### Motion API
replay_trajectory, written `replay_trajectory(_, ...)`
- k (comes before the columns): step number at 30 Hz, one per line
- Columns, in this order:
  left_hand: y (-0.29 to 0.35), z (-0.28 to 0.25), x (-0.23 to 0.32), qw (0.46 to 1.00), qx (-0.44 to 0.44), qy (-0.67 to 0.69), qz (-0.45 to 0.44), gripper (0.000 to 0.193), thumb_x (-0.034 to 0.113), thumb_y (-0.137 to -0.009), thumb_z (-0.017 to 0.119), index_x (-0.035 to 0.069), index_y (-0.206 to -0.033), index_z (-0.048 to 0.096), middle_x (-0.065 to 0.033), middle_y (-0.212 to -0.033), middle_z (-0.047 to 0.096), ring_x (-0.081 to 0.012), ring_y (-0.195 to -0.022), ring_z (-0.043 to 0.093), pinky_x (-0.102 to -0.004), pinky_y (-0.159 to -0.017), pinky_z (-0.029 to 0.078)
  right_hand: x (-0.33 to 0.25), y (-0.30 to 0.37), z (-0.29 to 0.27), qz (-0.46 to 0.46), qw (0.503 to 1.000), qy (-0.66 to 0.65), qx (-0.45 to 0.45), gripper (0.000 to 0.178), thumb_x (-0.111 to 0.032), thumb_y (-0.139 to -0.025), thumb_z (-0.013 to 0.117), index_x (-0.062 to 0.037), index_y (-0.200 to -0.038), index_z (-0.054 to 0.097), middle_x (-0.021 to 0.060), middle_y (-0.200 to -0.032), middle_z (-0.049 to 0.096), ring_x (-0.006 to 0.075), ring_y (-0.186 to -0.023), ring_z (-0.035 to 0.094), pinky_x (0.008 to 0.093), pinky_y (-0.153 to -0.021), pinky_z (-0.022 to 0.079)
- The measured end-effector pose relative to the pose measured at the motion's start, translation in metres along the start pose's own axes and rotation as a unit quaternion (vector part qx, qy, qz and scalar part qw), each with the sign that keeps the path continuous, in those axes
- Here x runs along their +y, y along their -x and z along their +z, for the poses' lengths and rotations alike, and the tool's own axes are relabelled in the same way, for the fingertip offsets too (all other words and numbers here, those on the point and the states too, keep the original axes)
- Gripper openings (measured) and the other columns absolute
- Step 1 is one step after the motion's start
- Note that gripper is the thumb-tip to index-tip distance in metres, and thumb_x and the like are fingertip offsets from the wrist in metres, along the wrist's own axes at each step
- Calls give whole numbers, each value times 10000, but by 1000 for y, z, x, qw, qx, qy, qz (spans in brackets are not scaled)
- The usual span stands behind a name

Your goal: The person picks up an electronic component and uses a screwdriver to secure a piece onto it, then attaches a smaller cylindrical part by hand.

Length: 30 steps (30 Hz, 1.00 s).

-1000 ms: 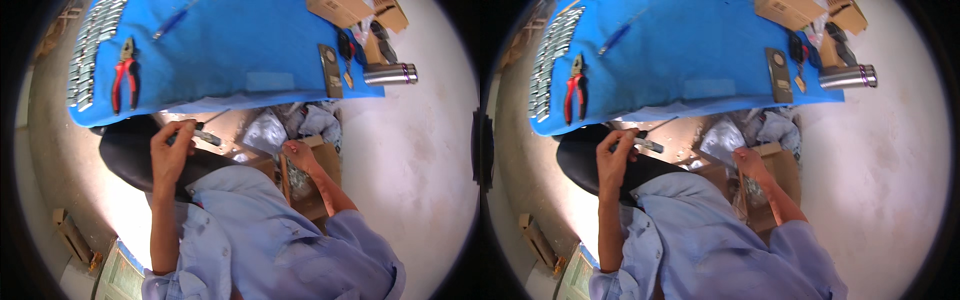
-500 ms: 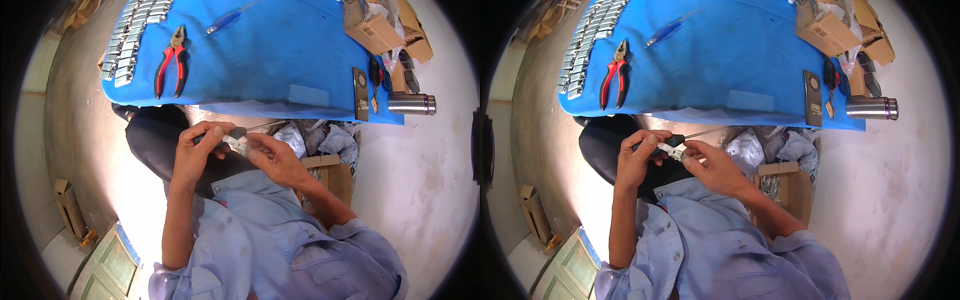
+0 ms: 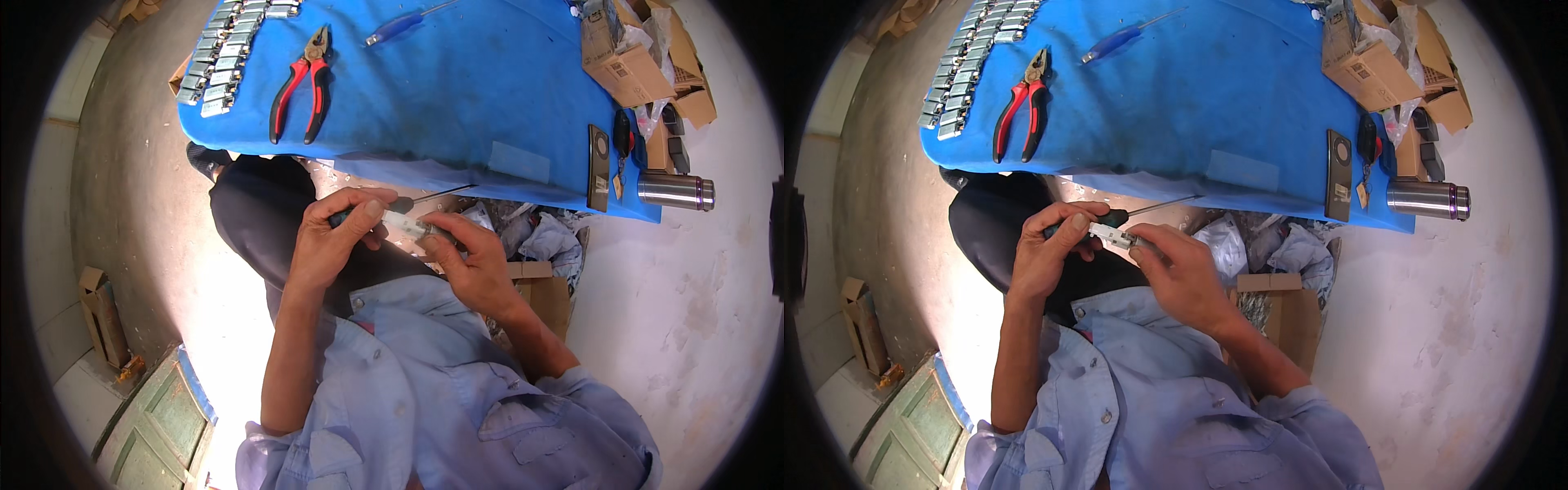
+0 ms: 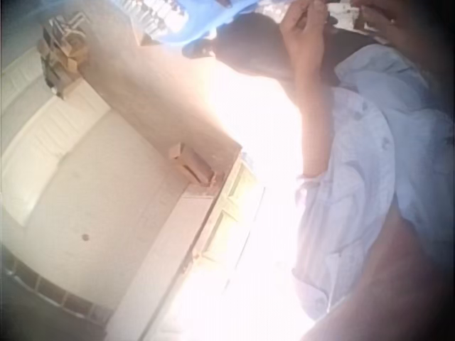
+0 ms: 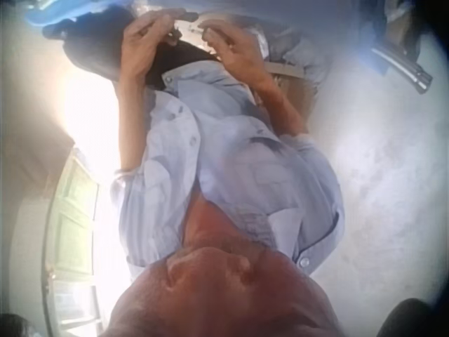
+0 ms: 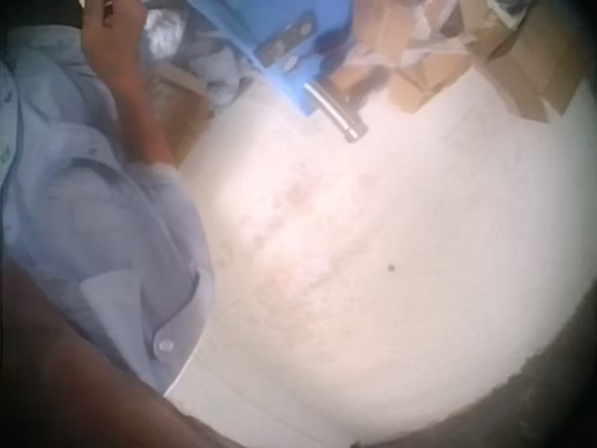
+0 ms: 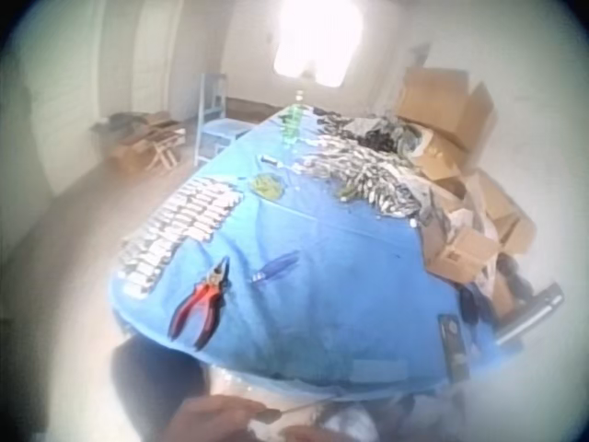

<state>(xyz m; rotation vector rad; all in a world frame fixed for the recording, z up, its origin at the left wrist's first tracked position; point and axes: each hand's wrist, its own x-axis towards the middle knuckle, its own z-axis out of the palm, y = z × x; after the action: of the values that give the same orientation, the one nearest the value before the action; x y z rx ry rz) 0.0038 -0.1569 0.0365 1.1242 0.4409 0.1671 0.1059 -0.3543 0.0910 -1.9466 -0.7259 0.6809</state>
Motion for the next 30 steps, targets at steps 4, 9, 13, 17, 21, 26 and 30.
replay_trajectory(4,0,-4,-3,1000,-14,5,-9,277,254,-1036,690,-12,-1087,748,-131,-1216,752,-156,-813,704,-280,-676,570,-2,-2,-3,-42,999,17,16,260,-57,-986,666,19,-1234,681,155,-1022,717,249,-843,684,346,-761,539)
replay_trajectory(9,0,-6,-3,1000,-26,11,-14,280,254,-1037,683,-9,-1102,750,-132,-1209,754,-157,-808,704,-280,-672,567,-8,-3,-5,-96,994,50,32,271,-27,-962,679,15,-1229,679,177,-1022,712,320,-857,693,383,-768,541)
replay_trajectory(13,1,-5,-2,999,-29,-5,-22,273,255,-1035,688,-7,-1075,758,-133,-1189,760,-154,-802,702,-279,-673,568,-4,-8,-6,-156,983,70,61,286,17,-926,704,18,-1211,687,188,-1026,712,349,-886,700,396,-779,545)
replay_trajectory(17,6,-3,1,999,-29,-16,-27,244,230,-1028,700,-6,-1033,761,-133,-1163,765,-146,-778,692,-281,-676,567,-2,-10,-8,-168,979,91,74,302,46,-887,730,16,-1185,698,196,-1027,715,362,-906,705,399,-786,556)
replay_trajectory(21,10,0,4,999,-30,-27,-15,221,208,-1015,717,-8,-993,758,-137,-1151,768,-135,-744,674,-282,-678,565,4,-10,-8,-188,973,93,94,308,49,-872,741,11,-1175,702,195,-1030,720,365,-912,710,406,-793,567)
replay_trajectory(26,10,1,4,999,-29,-8,-17,224,215,-1003,734,-6,-978,756,-136,-1152,768,-130,-733,668,-281,-683,564,2,-10,-8,-178,976,84,98,315,59,-868,737,6,-1176,706,183,-1028,724,346,-906,715,402,-792,574)
replay_trajectory(30,10,-1,2,999,-29,-2,-13,247,233,-1005,728,-12,-1012,762,-133,-1141,768,-132,-731,669,-280,-680,560,-4,-9,-10,-136,986,60,76,302,32,-889,733,5,-1188,705,163,-1028,729,278,-887,721,364,-768,577)
